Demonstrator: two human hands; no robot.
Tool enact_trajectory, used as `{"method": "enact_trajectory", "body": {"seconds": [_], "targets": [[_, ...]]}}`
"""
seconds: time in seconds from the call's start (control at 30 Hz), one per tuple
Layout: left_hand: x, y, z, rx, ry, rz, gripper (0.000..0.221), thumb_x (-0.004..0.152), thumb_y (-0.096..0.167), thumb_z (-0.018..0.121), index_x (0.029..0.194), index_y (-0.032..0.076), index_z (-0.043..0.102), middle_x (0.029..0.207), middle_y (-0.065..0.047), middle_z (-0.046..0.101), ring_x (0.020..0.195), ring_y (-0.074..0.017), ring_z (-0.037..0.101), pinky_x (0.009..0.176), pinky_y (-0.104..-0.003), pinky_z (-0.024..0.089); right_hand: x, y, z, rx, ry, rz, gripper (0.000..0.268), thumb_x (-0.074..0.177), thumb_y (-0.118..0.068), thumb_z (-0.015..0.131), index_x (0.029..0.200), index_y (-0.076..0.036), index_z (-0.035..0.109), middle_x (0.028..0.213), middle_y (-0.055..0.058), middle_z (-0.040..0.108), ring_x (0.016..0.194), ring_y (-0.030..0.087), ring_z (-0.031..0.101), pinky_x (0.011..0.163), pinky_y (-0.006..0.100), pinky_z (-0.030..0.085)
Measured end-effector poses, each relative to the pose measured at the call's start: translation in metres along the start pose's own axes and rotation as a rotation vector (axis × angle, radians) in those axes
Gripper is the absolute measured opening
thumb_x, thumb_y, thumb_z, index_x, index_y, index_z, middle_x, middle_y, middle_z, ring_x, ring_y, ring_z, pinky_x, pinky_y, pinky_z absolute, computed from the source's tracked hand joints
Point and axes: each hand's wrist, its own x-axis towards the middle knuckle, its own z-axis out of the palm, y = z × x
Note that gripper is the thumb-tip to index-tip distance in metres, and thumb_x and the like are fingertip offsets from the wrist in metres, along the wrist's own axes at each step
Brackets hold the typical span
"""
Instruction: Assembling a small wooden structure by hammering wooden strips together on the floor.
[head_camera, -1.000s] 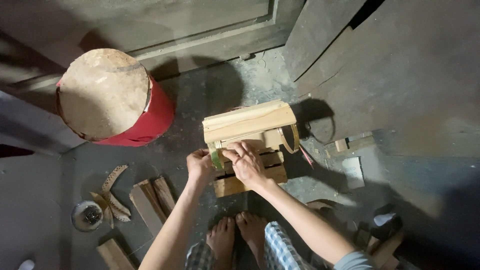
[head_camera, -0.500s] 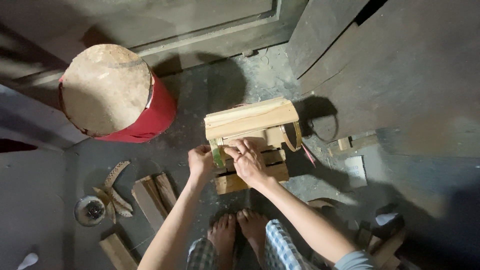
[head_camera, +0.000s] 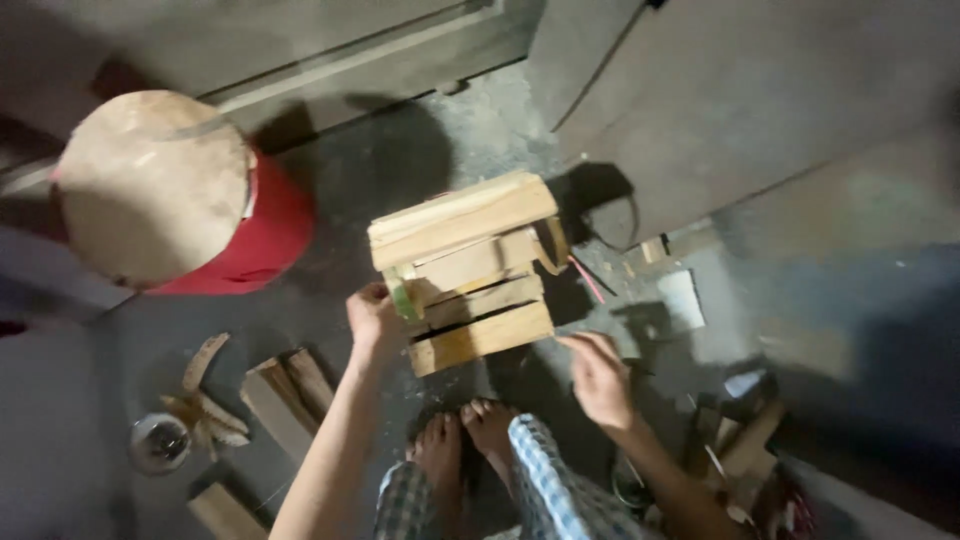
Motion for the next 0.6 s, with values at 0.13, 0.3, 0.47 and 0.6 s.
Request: {"method": "enact_trajectory", "body": {"seconds": [0.13, 0.3, 0.47, 0.6], "targets": [[-0.041, 0.052, -0.003, 0.141, -0.06, -0.035, 0.031, 0.086, 0.019, 0.076, 0.104, -0.007, 0.074, 0.082, -0.014, 0.073, 0.066, -0.0191, 0.065, 0.057, -0.031, 0.053, -0.075, 0.032, -0.064, -0.191, 0.163, 0.127, 0.028, 0.085, 0.002, 0.056, 0.11, -0.002, 0.069, 0.109, 0.013, 0.07, 0.094, 0.032, 0.066, 0.086, 0.037, 0.053], [-0.027, 0.029, -0.003, 0.021, -0.071, 0.034, 0.031, 0.087, 0.017, 0.076, 0.1, -0.01, 0.069, 0.083, -0.015, 0.07, 0.067, -0.0162, 0.06, 0.055, -0.027, 0.049, -0.158, 0.072, -0.075, -0.514, -0.368, 0.713, 0.039, 0.092, -0.044, 0.054, 0.114, -0.015, 0.069, 0.117, 0.012, 0.058, 0.104, 0.035, 0.059, 0.088, 0.048, 0.049], [-0.034, 0.034, -0.004, -0.007, -0.111, 0.056, 0.022, 0.09, 0.011, 0.07, 0.097, -0.009, 0.071, 0.077, -0.012, 0.069, 0.065, -0.0154, 0.058, 0.057, -0.027, 0.047, -0.211, 0.137, -0.015, -0.407, -0.239, 0.546, 0.057, 0.092, -0.04, 0.059, 0.137, -0.005, 0.054, 0.126, 0.021, 0.059, 0.105, 0.043, 0.06, 0.09, 0.05, 0.049], [-0.021, 0.019, -0.006, 0.038, -0.084, 0.05, 0.025, 0.092, 0.016, 0.073, 0.097, -0.009, 0.072, 0.074, -0.011, 0.068, 0.057, -0.015, 0.055, 0.049, -0.029, 0.043, -0.189, 0.141, -0.011, -0.199, -0.354, 0.871, 0.054, 0.098, -0.035, 0.05, 0.144, -0.006, 0.049, 0.128, 0.019, 0.066, 0.107, 0.04, 0.068, 0.093, 0.047, 0.052]]}}
